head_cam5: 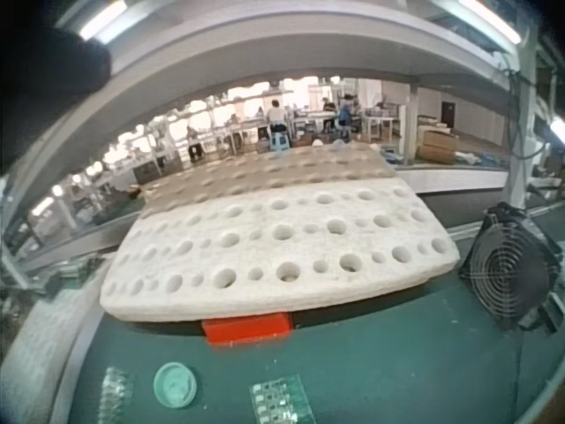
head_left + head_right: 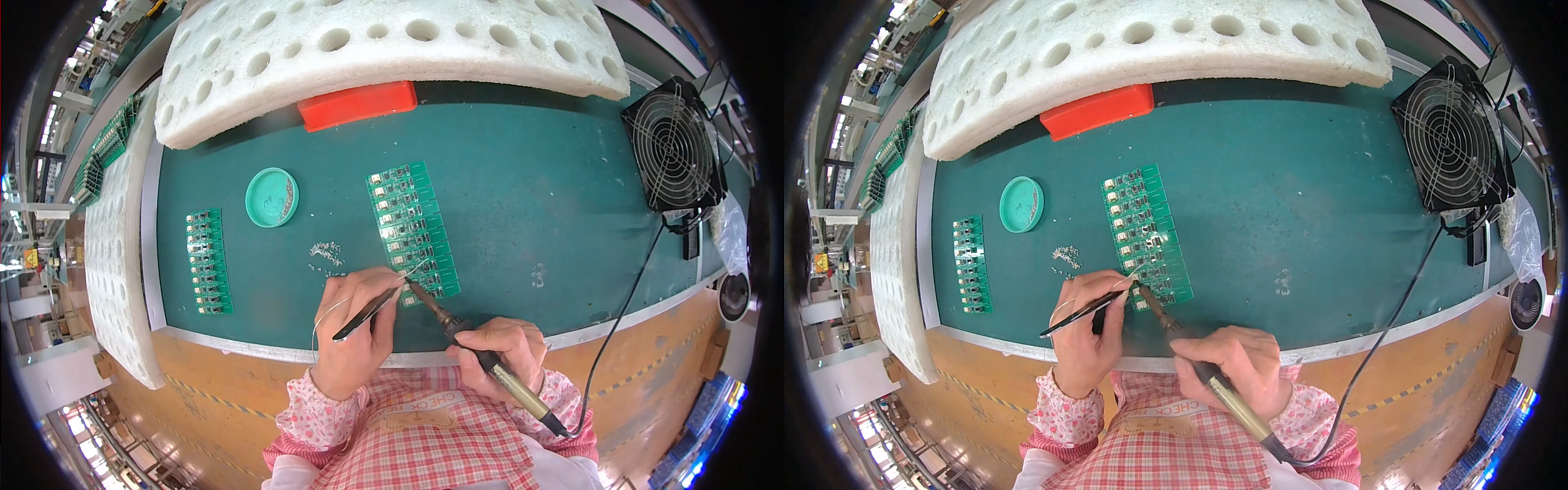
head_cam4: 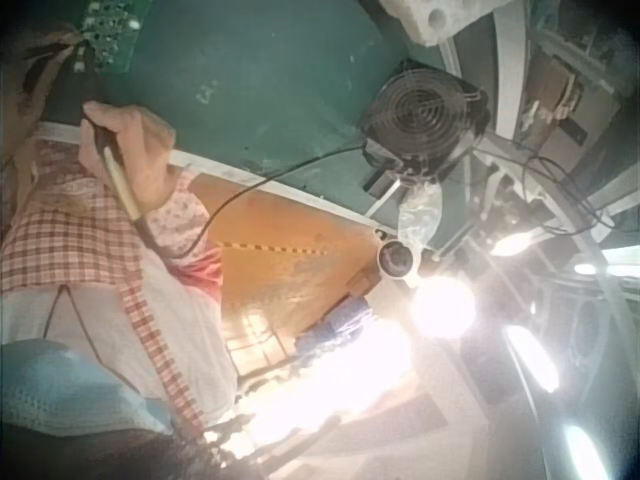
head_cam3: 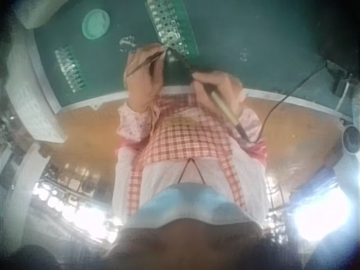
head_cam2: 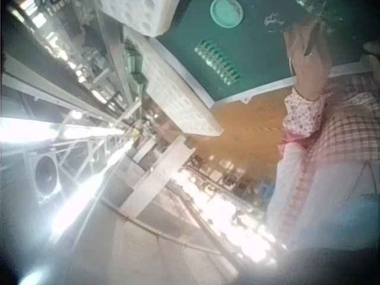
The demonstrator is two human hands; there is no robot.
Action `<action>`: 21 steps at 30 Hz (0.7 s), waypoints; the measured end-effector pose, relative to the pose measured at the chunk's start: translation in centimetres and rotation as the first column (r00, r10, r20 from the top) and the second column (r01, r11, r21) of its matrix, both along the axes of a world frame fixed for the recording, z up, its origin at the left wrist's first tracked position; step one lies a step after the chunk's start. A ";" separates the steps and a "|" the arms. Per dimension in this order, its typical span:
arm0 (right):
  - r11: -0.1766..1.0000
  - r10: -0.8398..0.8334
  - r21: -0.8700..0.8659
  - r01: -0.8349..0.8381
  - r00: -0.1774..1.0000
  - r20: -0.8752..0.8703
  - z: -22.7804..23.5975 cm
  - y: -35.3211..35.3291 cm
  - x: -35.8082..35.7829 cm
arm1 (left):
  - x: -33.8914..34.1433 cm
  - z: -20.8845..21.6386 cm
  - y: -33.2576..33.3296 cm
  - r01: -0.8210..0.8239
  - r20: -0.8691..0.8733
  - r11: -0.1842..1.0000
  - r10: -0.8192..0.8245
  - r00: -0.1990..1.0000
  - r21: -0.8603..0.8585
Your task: The person solders electronic components onto a series of printed circuit board strips using a soldering iron and solder wire. The components are held in place with tweezers while being soldered.
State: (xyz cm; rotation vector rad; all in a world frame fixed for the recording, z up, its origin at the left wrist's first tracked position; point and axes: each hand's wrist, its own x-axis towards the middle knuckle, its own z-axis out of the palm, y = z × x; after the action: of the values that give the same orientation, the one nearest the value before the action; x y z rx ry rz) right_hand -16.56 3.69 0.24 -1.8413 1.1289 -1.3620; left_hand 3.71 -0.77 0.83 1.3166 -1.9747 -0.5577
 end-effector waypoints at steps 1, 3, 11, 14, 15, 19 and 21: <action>1.000 -0.003 -0.002 0.003 1.000 -0.002 0.0 0.0 0.0 | 0.0 0.0 0.0 0.000 0.000 1.000 0.000 1.000 0.001; 1.000 -0.007 -0.004 0.007 1.000 -0.005 0.1 0.1 -0.1 | -0.1 -0.1 0.0 0.002 -0.003 1.000 -0.002 1.000 0.000; 0.996 -0.069 -0.046 0.071 0.997 0.036 -0.1 0.5 -0.4 | -0.1 0.0 0.0 0.005 0.000 1.000 -0.005 1.000 -0.013; 0.998 -0.043 -0.040 0.044 0.999 0.028 0.0 0.5 -0.7 | 0.0 -0.1 0.0 0.006 0.000 1.000 -0.006 1.000 -0.016; 0.998 -0.044 -0.040 0.045 0.999 0.029 0.0 0.5 -0.7 | -0.1 -0.1 0.0 0.008 -0.002 1.000 -0.008 1.000 -0.013; 0.997 -0.057 -0.054 0.058 0.998 0.029 -0.1 0.7 -0.8 | -0.1 0.1 0.1 -0.010 -0.001 1.000 0.010 1.000 0.018; 0.996 -0.061 -0.057 0.063 0.998 0.027 -0.1 0.7 -0.9 | 0.1 -0.2 0.1 -0.004 -0.036 1.000 0.005 0.999 0.017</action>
State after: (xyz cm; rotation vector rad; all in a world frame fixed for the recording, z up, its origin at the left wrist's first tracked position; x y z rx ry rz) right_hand -17.42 4.44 0.18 -1.8387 1.1538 -1.4629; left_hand 3.85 -0.62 0.66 1.3116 -1.9411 -0.5934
